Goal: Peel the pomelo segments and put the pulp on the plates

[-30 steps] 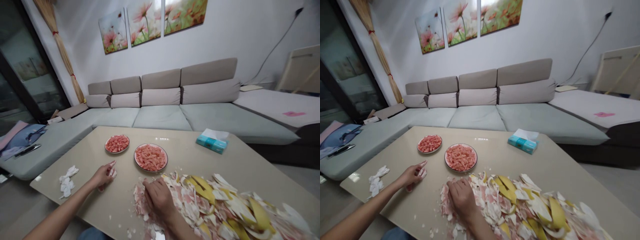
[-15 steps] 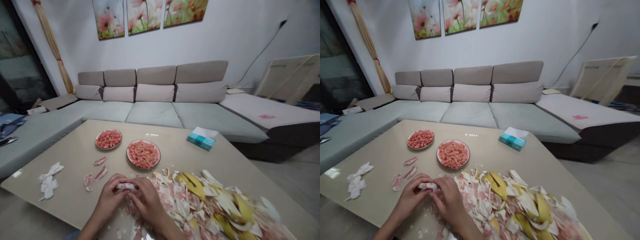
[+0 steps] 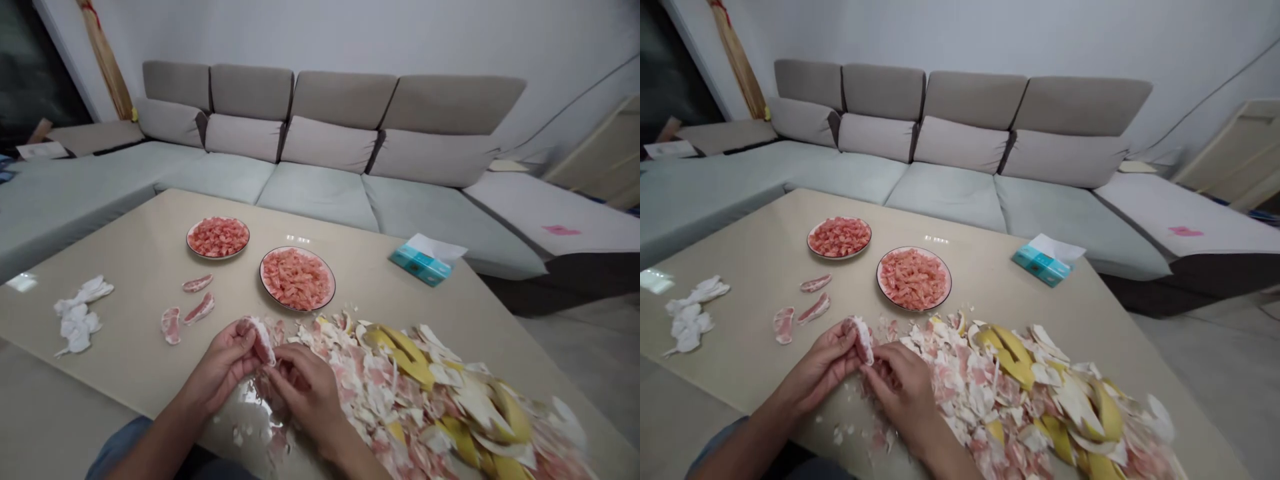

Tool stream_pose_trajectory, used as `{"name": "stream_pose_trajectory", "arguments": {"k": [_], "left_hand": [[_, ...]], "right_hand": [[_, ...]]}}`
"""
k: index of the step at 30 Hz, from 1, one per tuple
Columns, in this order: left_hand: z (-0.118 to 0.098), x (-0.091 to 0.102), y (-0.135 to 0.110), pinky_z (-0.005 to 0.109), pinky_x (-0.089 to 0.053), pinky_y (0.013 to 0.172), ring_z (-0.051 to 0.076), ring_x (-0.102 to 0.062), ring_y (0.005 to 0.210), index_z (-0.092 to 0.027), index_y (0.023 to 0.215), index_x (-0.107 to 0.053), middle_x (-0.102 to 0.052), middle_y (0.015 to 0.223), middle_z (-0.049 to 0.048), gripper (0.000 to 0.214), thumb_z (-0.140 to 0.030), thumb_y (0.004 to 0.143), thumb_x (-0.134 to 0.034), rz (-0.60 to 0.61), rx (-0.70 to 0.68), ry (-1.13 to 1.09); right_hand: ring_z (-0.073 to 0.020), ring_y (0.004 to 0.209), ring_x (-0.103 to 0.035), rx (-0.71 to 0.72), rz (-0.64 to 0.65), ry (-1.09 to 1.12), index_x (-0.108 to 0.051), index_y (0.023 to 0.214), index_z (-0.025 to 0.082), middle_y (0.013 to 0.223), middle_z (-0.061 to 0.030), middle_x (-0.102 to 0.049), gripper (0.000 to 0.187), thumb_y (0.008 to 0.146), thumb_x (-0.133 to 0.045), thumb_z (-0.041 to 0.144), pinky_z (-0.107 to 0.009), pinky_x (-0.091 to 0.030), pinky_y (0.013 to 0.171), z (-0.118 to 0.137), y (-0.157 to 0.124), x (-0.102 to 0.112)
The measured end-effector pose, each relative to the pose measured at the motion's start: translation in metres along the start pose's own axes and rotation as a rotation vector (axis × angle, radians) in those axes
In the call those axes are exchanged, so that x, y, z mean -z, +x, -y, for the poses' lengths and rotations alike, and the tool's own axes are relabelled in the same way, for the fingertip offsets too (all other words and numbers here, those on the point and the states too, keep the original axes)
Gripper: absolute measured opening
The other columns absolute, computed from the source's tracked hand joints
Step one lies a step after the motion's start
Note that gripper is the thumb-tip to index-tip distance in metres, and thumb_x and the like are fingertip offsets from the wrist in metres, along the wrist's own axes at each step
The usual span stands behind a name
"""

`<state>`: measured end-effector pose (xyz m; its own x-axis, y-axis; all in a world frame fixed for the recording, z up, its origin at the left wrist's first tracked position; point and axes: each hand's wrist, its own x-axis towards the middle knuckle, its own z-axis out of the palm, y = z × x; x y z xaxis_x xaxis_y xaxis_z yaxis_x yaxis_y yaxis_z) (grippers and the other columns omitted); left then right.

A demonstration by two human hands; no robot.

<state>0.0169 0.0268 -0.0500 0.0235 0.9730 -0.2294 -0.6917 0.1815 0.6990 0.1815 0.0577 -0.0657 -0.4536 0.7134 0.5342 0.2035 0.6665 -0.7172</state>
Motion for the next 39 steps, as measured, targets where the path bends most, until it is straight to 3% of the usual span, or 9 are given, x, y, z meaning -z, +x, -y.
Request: {"name": "stream_pose_trajectory", "arguments": {"k": [4,8,13,17,21,25,28,36,39], "left_hand": [[0.003,0.001,0.002,0.025,-0.053,0.076,0.013,-0.062,0.074,-0.016,0.081,-0.061,-0.064,0.078,0.0021,0.018,-0.028,0.078,-0.074,-0.083,-0.017,-0.003],[0.007,0.000,0.001,0.025,-0.053,0.069,0.012,-0.060,0.065,-0.015,0.081,-0.061,-0.063,0.072,0.0008,0.022,-0.032,0.077,-0.074,-0.091,-0.024,0.053],[0.011,0.000,0.001,0.021,-0.051,0.065,0.010,-0.058,0.064,-0.016,0.087,-0.062,-0.060,0.074,0.0006,0.019,-0.028,0.078,-0.074,0.000,0.082,0.019],[0.010,-0.001,0.001,0.024,-0.052,0.071,0.014,-0.062,0.076,-0.018,0.096,-0.065,-0.062,0.089,0.0053,0.022,-0.026,0.078,-0.074,0.005,0.095,-0.029],[0.007,-0.004,-0.002,0.030,-0.052,0.081,0.018,-0.062,0.087,-0.021,0.110,-0.063,-0.062,0.100,0.0071,0.030,-0.020,0.081,-0.069,0.032,0.044,-0.080],[0.004,-0.006,-0.005,0.031,-0.049,0.086,0.015,-0.061,0.089,-0.026,0.119,-0.059,-0.062,0.098,0.0035,0.038,-0.014,0.083,-0.065,0.083,0.028,-0.087],[0.002,-0.006,-0.008,0.028,-0.049,0.083,0.015,-0.060,0.089,-0.030,0.123,-0.056,-0.061,0.100,0.0022,0.043,-0.015,0.084,-0.064,0.101,0.017,-0.026],[0.010,-0.004,-0.007,0.030,-0.043,0.093,0.022,-0.057,0.108,-0.027,0.127,-0.054,-0.063,0.106,0.0052,0.049,-0.022,0.081,-0.069,0.157,-0.099,0.281],[0.012,-0.003,-0.005,0.029,-0.044,0.088,0.020,-0.059,0.098,-0.023,0.118,-0.059,-0.064,0.097,0.0040,0.042,-0.023,0.078,-0.072,0.127,-0.113,0.343]], "right_hand": [[-0.0199,0.081,-0.066,0.061,0.029,-0.109,-0.062,0.107,0.020,0.091,-0.0083,-0.071,0.019,0.092,-0.052,0.015,-0.032,-0.053,0.071,-0.001,-0.002,-0.001],[-0.0189,0.071,-0.062,0.108,0.071,-0.203,-0.061,0.100,0.017,0.081,-0.0084,-0.067,0.020,0.091,-0.045,0.010,-0.030,-0.050,0.063,-0.001,-0.003,-0.001],[-0.0172,0.065,-0.055,0.079,-0.096,-0.232,-0.057,0.087,0.019,0.072,-0.0049,-0.060,0.015,0.090,-0.045,0.010,-0.029,-0.043,0.059,0.000,0.000,0.010],[-0.0145,0.054,-0.045,0.001,-0.269,-0.235,-0.044,0.067,0.022,0.060,0.0010,-0.045,0.027,0.092,-0.042,0.014,-0.029,-0.033,0.053,0.000,0.004,0.023],[-0.0129,0.046,-0.035,0.098,-0.192,-0.314,-0.036,0.056,0.023,0.051,0.0043,-0.033,0.036,0.088,-0.047,0.013,-0.029,-0.024,0.047,0.000,0.004,0.022],[-0.0177,0.066,-0.053,0.073,-0.027,-0.238,-0.059,0.077,0.020,0.072,-0.0046,-0.056,0.013,0.084,-0.050,0.014,-0.030,-0.041,0.058,0.003,0.006,0.018],[-0.0204,0.080,-0.059,0.007,-0.009,-0.101,-0.064,0.096,0.019,0.089,-0.0079,-0.063,0.018,0.084,-0.052,0.014,-0.033,-0.047,0.069,0.007,0.009,0.019],[-0.0178,0.071,-0.061,-0.218,-0.050,0.143,-0.071,0.085,0.021,0.076,-0.0034,-0.067,0.006,0.085,-0.065,0.024,-0.029,-0.047,0.063,0.010,0.013,0.017],[-0.0163,0.066,-0.059,-0.216,-0.072,0.138,-0.069,0.078,0.020,0.070,-0.0020,-0.065,0.010,0.086,-0.063,0.022,-0.028,-0.045,0.060,0.009,0.009,0.012]]}}
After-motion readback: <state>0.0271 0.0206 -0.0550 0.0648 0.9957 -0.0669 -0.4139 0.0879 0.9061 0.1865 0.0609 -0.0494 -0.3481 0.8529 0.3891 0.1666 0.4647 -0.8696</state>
